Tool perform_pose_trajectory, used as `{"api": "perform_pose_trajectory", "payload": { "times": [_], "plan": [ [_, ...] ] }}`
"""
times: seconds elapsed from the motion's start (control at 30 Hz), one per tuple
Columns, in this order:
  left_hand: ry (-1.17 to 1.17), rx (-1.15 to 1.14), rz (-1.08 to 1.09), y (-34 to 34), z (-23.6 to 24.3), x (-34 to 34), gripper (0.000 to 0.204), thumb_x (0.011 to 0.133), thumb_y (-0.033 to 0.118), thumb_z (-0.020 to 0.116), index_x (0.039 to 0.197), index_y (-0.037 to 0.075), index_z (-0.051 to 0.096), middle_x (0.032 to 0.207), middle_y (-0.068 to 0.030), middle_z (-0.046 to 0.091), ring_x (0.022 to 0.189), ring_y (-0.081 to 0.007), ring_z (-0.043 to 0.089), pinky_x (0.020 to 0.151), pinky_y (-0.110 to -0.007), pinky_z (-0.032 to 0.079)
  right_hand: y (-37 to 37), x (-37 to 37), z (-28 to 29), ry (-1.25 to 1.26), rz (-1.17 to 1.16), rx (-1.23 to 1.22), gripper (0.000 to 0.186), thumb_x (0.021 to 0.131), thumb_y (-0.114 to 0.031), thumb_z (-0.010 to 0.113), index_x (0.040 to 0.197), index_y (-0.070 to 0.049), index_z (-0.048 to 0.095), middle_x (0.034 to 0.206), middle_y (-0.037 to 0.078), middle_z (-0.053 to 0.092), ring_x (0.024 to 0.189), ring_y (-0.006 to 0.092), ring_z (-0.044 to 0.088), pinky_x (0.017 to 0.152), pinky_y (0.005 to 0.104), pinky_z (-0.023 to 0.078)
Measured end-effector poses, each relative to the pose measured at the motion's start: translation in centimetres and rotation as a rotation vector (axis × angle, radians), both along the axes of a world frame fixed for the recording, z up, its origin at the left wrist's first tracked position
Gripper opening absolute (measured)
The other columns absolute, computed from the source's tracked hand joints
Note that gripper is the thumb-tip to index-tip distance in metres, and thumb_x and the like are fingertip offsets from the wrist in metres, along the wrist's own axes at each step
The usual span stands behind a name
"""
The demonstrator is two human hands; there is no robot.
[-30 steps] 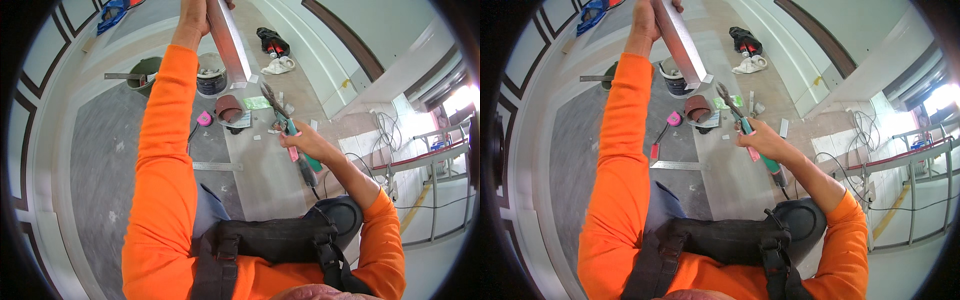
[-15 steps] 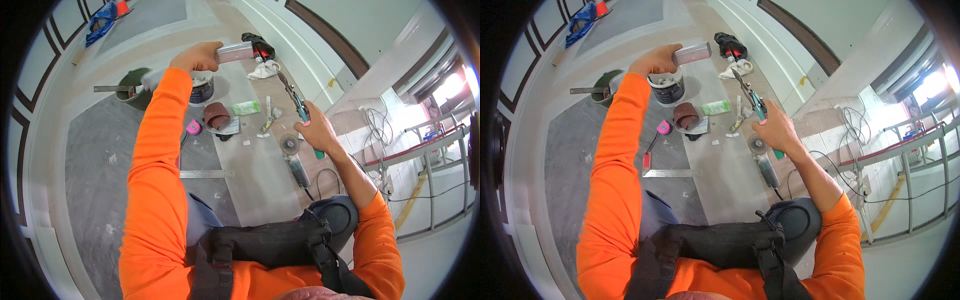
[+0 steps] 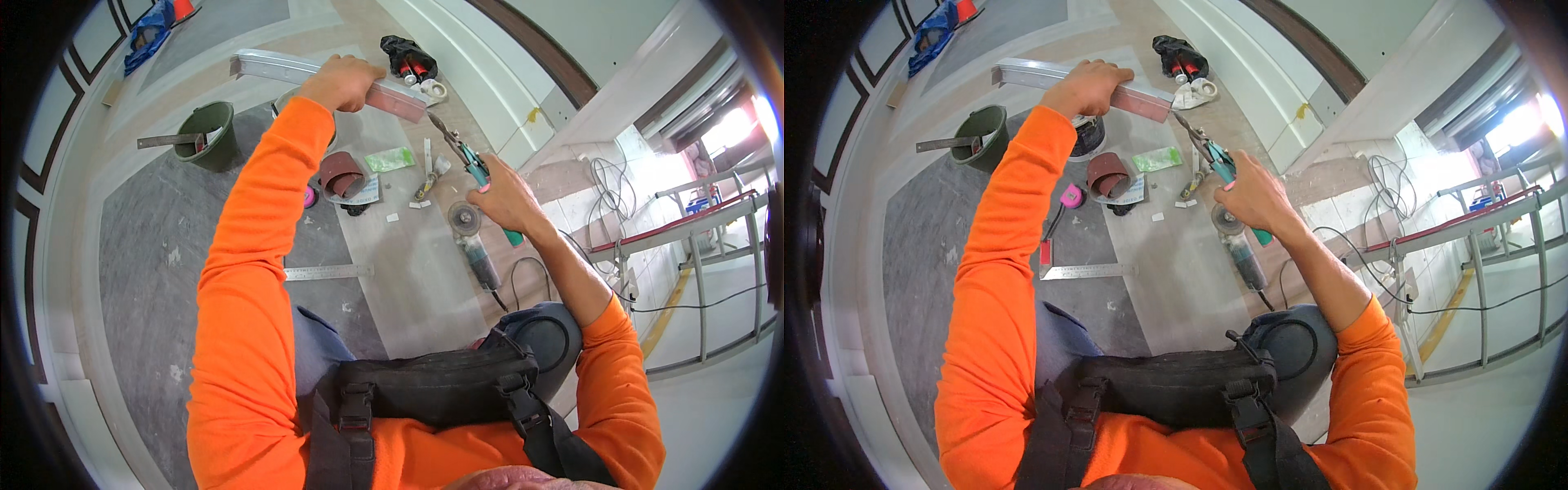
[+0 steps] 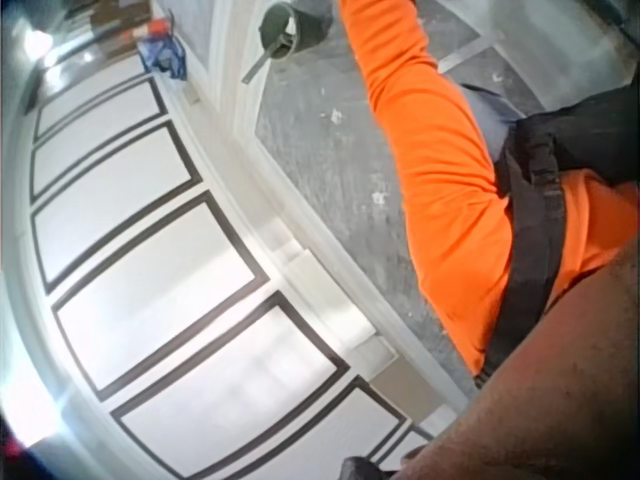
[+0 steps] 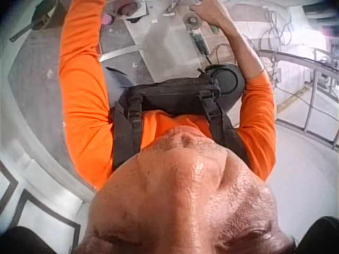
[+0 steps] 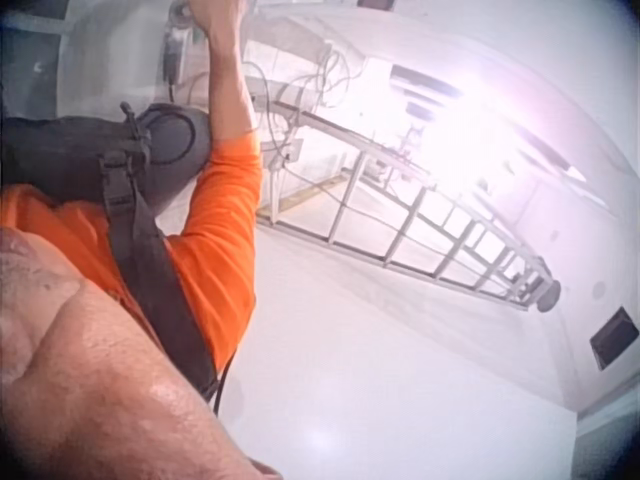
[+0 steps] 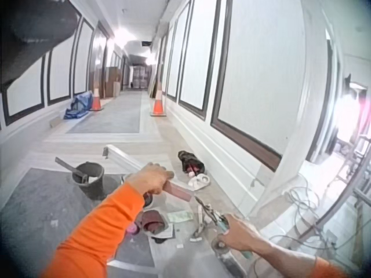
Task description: The person uses shears to cut a metal trim piece and then uses an angle grinder to smooth or cut the same piece while it is held against the floor.
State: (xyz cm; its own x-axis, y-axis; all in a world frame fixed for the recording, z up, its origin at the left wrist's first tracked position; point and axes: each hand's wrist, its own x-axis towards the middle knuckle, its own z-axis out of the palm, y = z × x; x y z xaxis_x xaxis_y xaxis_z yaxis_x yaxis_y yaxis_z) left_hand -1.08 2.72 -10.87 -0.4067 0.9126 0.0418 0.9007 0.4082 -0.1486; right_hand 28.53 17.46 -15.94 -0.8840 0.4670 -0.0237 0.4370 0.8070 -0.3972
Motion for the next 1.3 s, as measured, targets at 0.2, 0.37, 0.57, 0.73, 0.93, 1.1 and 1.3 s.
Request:
{"api": "perform_pose_trajectory", "payload": {
  "times": [0.2,0.37,0.57,0.73,0.93,1.1,1.3],
  "plan": [
    [-0.090,-0.094,0.042,0.4,0.7,1.1,0.064,0.075,-0.003,0.068,0.136,0.013,0.059,0.127,-0.0119,0.066,0.123,-0.0350,0.060,0.105,-0.046,0.046,-0.7,-0.3,0.1,-0.004,-0.003,0.021,0.072,0.080,-0.029,0.069,0.141,0.001,0.048,0.127,0.026,0.063,0.118,0.0427,0.062,0.100,0.0493,0.048],
    [-0.076,-0.040,0.020,0.4,0.4,1.3,0.066,0.073,-0.002,0.069,0.137,0.013,0.060,0.126,-0.0127,0.068,0.120,-0.0346,0.062,0.104,-0.045,0.047,-0.5,-0.3,-0.2,-0.049,0.005,0.012,0.062,0.080,-0.029,0.067,0.134,-0.001,0.054,0.111,0.025,0.070,0.108,0.0436,0.066,0.095,0.0506,0.050],
    [-0.285,-0.043,0.021,-0.3,1.8,0.7,0.058,0.071,0.001,0.070,0.128,0.012,0.066,0.114,-0.0154,0.071,0.110,-0.0359,0.066,0.094,-0.044,0.052,-0.9,-0.3,0.4,0.039,0.116,-0.295,0.028,0.085,-0.017,0.066,0.108,-0.003,0.062,0.082,0.010,0.064,0.075,0.0182,0.066,0.069,0.0363,0.054],
    [-0.262,0.091,0.020,-0.9,3.3,0.1,0.061,0.068,0.007,0.077,0.128,0.016,0.066,0.119,-0.0139,0.070,0.117,-0.0349,0.063,0.103,-0.044,0.048,-1.2,-0.3,0.3,0.131,0.115,-0.675,0.029,0.086,-0.013,0.065,0.112,0.000,0.063,0.081,0.007,0.064,0.070,0.0118,0.063,0.066,0.0298,0.051],
    [0.315,0.650,-0.021,-2.2,2.9,-2.9,0.088,0.072,0.012,0.082,0.151,0.024,0.045,0.157,-0.0115,0.040,0.148,-0.0335,0.032,0.125,-0.047,0.021,-1.2,0.0,0.8,0.306,0.149,-0.935,0.034,0.088,-0.013,0.065,0.117,0.004,0.061,0.080,0.006,0.063,0.072,0.0140,0.063,0.066,0.0288,0.050],
    [0.065,1.566,-0.148,-2.6,3.8,-5.2,0.096,0.079,0.018,0.082,0.159,0.012,0.027,0.160,-0.0195,0.031,0.153,-0.0370,0.021,0.124,-0.053,0.020,-1.7,-0.3,1.8,0.352,0.196,-0.995,0.040,0.092,-0.018,0.066,0.123,0.005,0.057,0.092,0.006,0.064,0.079,0.0155,0.066,0.072,0.0299,0.054],
    [-1.814,1.754,-0.210,1.5,3.4,0.3,0.087,0.095,0.055,0.062,0.153,0.002,0.026,0.132,-0.0226,0.050,0.117,-0.0393,0.055,0.097,-0.058,0.049,-3.1,-0.2,1.8,0.311,0.244,-1.036,0.036,0.090,-0.010,0.064,0.122,0.005,0.058,0.091,0.005,0.063,0.078,0.0149,0.064,0.072,0.0307,0.052]
  ]
}}
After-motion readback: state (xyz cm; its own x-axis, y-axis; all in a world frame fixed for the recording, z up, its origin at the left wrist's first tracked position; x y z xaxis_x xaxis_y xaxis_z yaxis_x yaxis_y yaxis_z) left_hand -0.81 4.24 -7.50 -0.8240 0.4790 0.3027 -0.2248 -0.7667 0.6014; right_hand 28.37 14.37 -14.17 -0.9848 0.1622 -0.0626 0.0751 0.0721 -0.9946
